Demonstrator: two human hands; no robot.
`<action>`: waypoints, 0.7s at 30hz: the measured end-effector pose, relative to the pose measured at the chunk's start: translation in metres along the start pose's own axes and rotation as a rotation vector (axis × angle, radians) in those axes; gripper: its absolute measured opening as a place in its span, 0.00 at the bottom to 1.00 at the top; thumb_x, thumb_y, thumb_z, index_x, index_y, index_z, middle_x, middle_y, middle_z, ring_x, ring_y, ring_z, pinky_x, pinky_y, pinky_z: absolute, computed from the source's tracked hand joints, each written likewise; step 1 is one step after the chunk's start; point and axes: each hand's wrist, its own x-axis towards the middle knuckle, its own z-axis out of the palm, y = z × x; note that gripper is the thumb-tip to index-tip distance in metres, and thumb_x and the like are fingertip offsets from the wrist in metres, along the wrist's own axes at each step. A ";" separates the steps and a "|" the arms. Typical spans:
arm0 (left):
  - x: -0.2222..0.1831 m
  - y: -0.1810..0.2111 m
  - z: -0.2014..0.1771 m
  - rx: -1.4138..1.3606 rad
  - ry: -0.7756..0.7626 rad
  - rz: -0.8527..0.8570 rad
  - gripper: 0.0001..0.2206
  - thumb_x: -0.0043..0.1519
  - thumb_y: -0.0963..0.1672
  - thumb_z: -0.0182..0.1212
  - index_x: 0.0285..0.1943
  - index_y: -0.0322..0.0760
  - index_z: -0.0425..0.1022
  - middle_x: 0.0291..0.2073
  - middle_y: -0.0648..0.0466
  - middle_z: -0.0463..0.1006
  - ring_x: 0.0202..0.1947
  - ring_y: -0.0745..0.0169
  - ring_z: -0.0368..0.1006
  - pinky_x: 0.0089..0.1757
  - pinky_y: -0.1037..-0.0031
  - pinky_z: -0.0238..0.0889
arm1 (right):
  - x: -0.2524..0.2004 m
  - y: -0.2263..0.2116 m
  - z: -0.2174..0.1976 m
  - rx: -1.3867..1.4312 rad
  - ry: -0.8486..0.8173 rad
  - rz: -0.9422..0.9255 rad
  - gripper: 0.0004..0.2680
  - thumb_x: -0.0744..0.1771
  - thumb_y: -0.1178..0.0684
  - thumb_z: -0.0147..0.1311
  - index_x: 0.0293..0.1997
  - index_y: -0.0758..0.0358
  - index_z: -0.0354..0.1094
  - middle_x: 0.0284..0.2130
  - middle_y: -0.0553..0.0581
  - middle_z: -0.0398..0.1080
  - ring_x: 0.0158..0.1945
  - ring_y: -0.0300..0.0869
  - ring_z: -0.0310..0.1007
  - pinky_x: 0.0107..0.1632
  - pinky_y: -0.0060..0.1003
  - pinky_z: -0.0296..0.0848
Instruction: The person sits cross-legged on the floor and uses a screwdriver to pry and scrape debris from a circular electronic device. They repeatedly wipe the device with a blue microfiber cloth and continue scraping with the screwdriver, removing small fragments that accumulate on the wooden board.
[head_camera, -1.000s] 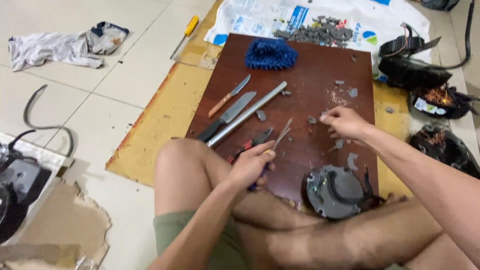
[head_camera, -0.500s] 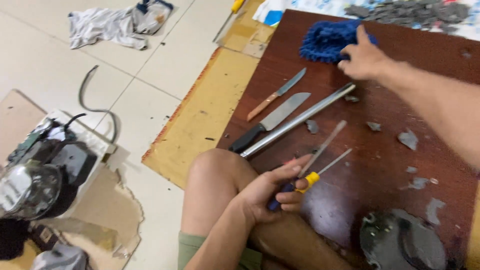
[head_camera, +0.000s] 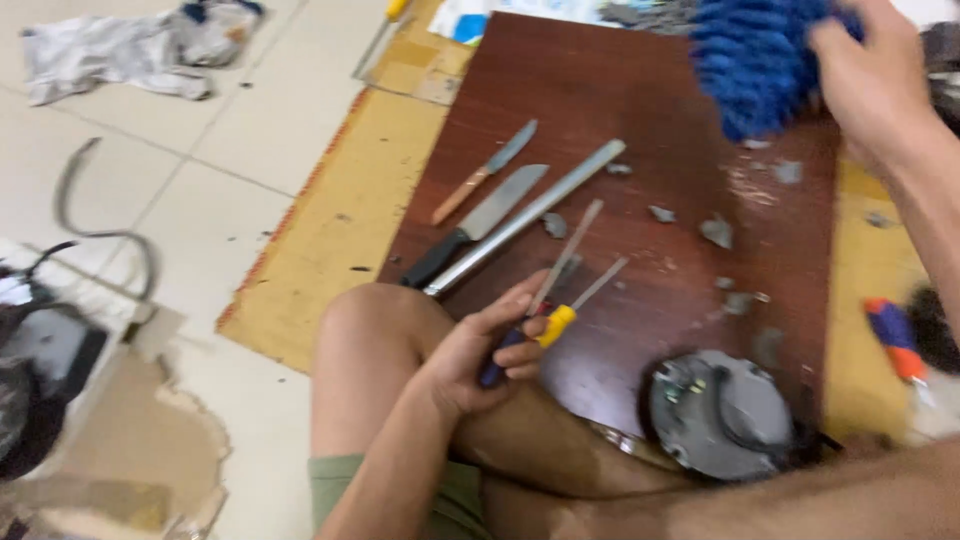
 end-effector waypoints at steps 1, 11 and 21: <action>0.000 -0.001 0.001 0.021 0.000 0.006 0.26 0.71 0.45 0.53 0.80 0.57 0.57 0.33 0.59 0.70 0.19 0.74 0.58 0.26 0.81 0.55 | -0.033 -0.002 -0.030 -0.167 -0.010 -0.017 0.12 0.69 0.51 0.52 0.57 0.65 0.71 0.42 0.57 0.74 0.44 0.45 0.72 0.46 0.43 0.70; 0.000 -0.006 0.005 0.091 0.020 0.030 0.26 0.70 0.45 0.50 0.80 0.56 0.57 0.33 0.59 0.70 0.20 0.74 0.59 0.27 0.80 0.56 | -0.187 0.117 -0.040 -0.761 -0.913 0.760 0.22 0.64 0.41 0.66 0.59 0.65 0.75 0.56 0.62 0.76 0.53 0.51 0.80 0.47 0.48 0.80; -0.018 -0.018 0.000 0.040 0.093 0.152 0.23 0.68 0.45 0.53 0.74 0.57 0.63 0.31 0.60 0.71 0.19 0.74 0.59 0.27 0.79 0.55 | -0.056 0.034 -0.002 0.347 0.015 0.400 0.11 0.68 0.56 0.58 0.52 0.56 0.59 0.49 0.54 0.63 0.50 0.45 0.72 0.49 0.53 0.81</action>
